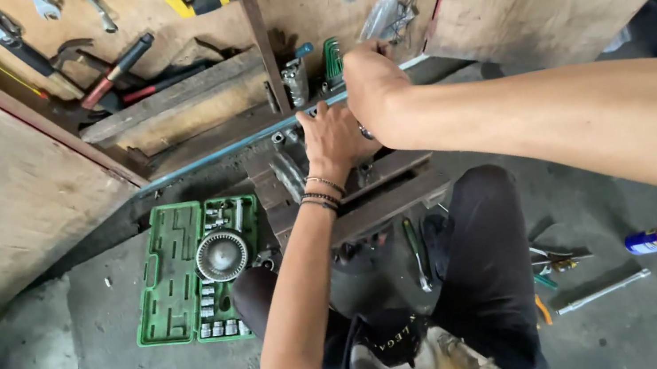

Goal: Disassembling and adjusting a mechanical gear assembly using a wrench and a screwdriver

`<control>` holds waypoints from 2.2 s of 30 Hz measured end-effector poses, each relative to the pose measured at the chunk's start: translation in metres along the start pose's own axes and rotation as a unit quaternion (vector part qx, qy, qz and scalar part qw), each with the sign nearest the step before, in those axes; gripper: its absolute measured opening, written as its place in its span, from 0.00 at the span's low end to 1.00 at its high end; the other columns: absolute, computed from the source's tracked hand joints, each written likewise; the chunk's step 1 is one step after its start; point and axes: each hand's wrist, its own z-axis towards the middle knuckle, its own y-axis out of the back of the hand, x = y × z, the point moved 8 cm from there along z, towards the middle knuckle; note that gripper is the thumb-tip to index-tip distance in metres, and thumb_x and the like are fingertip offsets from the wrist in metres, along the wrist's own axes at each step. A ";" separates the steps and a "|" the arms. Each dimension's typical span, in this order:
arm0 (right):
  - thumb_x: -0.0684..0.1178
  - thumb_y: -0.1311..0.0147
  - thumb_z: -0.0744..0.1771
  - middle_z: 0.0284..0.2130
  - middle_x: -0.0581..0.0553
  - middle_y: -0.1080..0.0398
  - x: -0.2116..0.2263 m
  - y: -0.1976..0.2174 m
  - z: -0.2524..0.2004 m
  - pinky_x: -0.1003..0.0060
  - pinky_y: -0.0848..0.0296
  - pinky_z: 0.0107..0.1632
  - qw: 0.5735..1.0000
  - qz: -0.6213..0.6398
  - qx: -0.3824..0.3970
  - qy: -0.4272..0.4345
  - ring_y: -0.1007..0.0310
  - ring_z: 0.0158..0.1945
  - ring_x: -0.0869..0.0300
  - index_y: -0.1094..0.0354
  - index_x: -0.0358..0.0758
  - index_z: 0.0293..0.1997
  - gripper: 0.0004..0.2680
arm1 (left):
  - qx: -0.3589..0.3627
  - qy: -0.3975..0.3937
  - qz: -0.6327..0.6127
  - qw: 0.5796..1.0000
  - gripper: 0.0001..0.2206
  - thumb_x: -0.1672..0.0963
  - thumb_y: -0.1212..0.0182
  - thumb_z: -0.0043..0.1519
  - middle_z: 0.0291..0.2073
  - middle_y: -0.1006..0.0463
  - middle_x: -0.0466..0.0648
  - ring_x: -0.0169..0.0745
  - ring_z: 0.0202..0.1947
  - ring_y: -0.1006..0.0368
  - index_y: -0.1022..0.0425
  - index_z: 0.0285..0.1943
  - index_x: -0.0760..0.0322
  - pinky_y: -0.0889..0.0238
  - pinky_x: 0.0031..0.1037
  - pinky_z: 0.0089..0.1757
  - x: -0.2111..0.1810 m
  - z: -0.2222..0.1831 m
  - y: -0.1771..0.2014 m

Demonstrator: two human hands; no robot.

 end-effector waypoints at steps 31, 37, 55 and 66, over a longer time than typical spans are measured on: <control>0.40 0.49 0.65 0.24 0.40 0.23 -0.002 -0.031 -0.067 0.54 0.28 0.28 0.926 0.354 -0.100 -0.083 0.22 0.33 0.48 0.20 0.40 0.28 0.09 | 0.030 0.205 -0.055 0.977 0.14 0.55 0.51 0.61 0.34 0.15 0.50 0.52 0.39 0.17 0.15 0.39 0.58 0.30 0.33 0.38 0.038 0.027 0.037; 0.39 0.47 0.62 0.19 0.48 0.31 0.033 0.009 -0.073 0.50 0.44 0.23 0.958 0.169 -0.219 -0.076 0.36 0.23 0.52 0.25 0.49 0.23 0.08 | -0.010 0.229 -0.041 0.972 0.12 0.57 0.47 0.54 0.25 0.16 0.47 0.51 0.30 0.17 0.15 0.32 0.56 0.30 0.30 0.31 0.042 0.024 0.032; 0.33 0.49 0.57 0.12 0.54 0.43 0.051 0.021 -0.111 0.58 0.52 0.24 0.963 0.085 -0.225 -0.123 0.47 0.19 0.59 0.37 0.50 0.14 0.12 | 0.017 0.249 -0.050 0.967 0.11 0.57 0.47 0.52 0.25 0.17 0.44 0.49 0.31 0.17 0.15 0.31 0.53 0.30 0.31 0.33 0.043 0.030 0.014; 0.42 0.52 0.64 0.16 0.45 0.28 0.014 -0.062 -0.085 0.57 0.38 0.26 0.883 0.441 -0.028 -0.159 0.27 0.24 0.53 0.26 0.45 0.17 0.12 | -0.016 0.256 -0.045 0.965 0.11 0.57 0.46 0.51 0.25 0.17 0.45 0.50 0.31 0.18 0.16 0.31 0.54 0.30 0.32 0.33 0.045 0.032 0.012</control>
